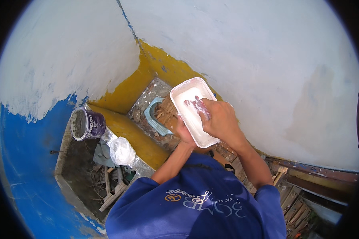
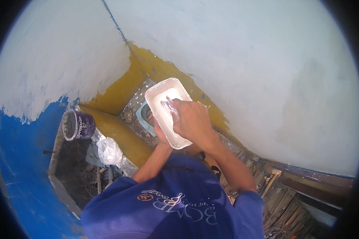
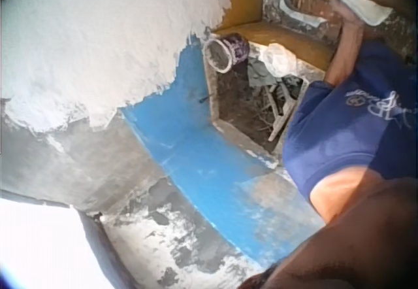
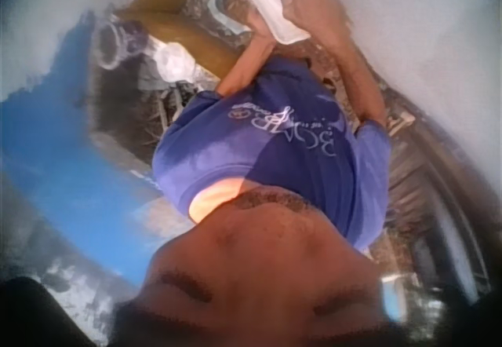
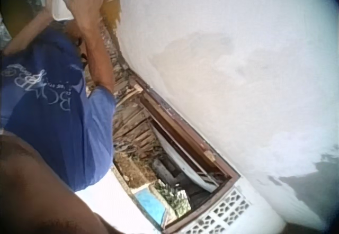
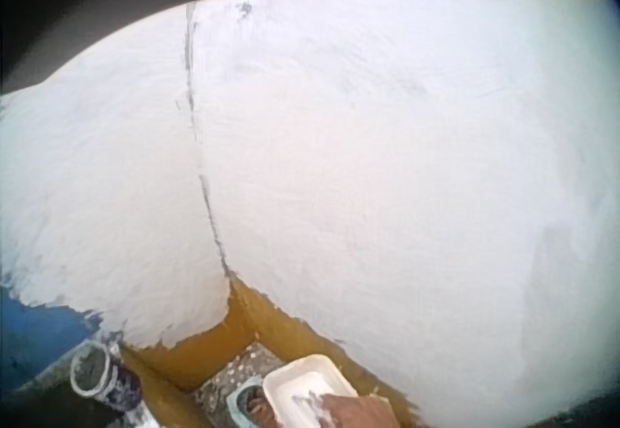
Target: The person spreads white putty from a plastic container onto a wall using a scraper.
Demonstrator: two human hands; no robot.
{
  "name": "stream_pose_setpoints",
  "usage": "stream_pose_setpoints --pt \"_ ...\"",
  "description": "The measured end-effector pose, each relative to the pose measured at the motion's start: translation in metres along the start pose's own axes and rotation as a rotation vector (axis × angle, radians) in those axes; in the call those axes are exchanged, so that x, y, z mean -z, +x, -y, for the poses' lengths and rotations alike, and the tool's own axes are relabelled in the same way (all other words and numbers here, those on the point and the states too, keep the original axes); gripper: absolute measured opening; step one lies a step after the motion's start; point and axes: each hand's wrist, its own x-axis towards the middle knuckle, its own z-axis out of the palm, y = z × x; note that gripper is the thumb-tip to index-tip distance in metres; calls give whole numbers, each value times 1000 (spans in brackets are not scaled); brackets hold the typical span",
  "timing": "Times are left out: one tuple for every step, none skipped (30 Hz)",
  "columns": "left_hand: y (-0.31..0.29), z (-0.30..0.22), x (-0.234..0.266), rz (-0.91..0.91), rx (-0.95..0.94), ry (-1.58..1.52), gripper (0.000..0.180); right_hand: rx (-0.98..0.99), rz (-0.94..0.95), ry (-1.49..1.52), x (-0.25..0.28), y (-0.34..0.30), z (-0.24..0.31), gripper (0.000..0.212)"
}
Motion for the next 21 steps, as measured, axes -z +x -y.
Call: stream_pose_setpoints --pt "-1 -2 2 -2 7 4 62 -9 13 23 2 0 3 12" --pt "1 -3 2 61 9 -74 61 -21 22 43 4 1 4 13" --pt "3 -4 1 122 10 -153 61 -29 16 44 2 1 2 13" --pt "2 -5 2 123 20 -152 61 -44 0 30 -1 1 -1 13" --pt "2 -6 1 71 19 -95 61 -50 -17 14 -2 2 -2 13" --pt "2 -7 1 18 18 -38 61 -48 -23 12 0 3 -1 13" --pt "5 -8 1 24 19 -37 61 -41 -43 35 3 2 0 12" --pt "6 -8 4 9 2 4 61 -38 -57 58 3 1 1 12" --pt "6 -7 6 -5 -16 44 61 -40 -57 58 1 0 1 12" --pt "5 -6 8 -6 -14 44 61 -56 -19 44 -3 0 0 12" --pt "6 -6 7 -23 -7 27 60 -72 16 30 -5 1 0 13" --pt "6 -6 7 -39 0 10 60 -74 15 30 -3 1 -1 13" --pt "6 -6 6 -38 2 10 60 -102 -35 37 -1 2 -3 14" --pt "4 -7 4 -18 20 -2 61 -131 -83 43 0 2 -4 15" --pt "4 -8 2 3 38 -14 61 -132 -83 43 1 2 -2 15" --pt "5 -6 2 2 39 -15 61 -116 -24 29 1 2 1 15" --pt "5 -6 2 -12 25 16 62 -99 33 18 1 2 3 16" --pt "6 -5 2 -25 11 47 63 -100 33 19 -1 2 1 16" --pt "5 -6 3 -26 12 49 63 -110 -2 2 -5 1 -4 16" --pt "6 -7 5 4 23 31 63 -118 -37 -16 -5 2 -7 16" --pt "6 -7 6 33 33 13 64 -117 -37 -16 -3 3 -8 16"
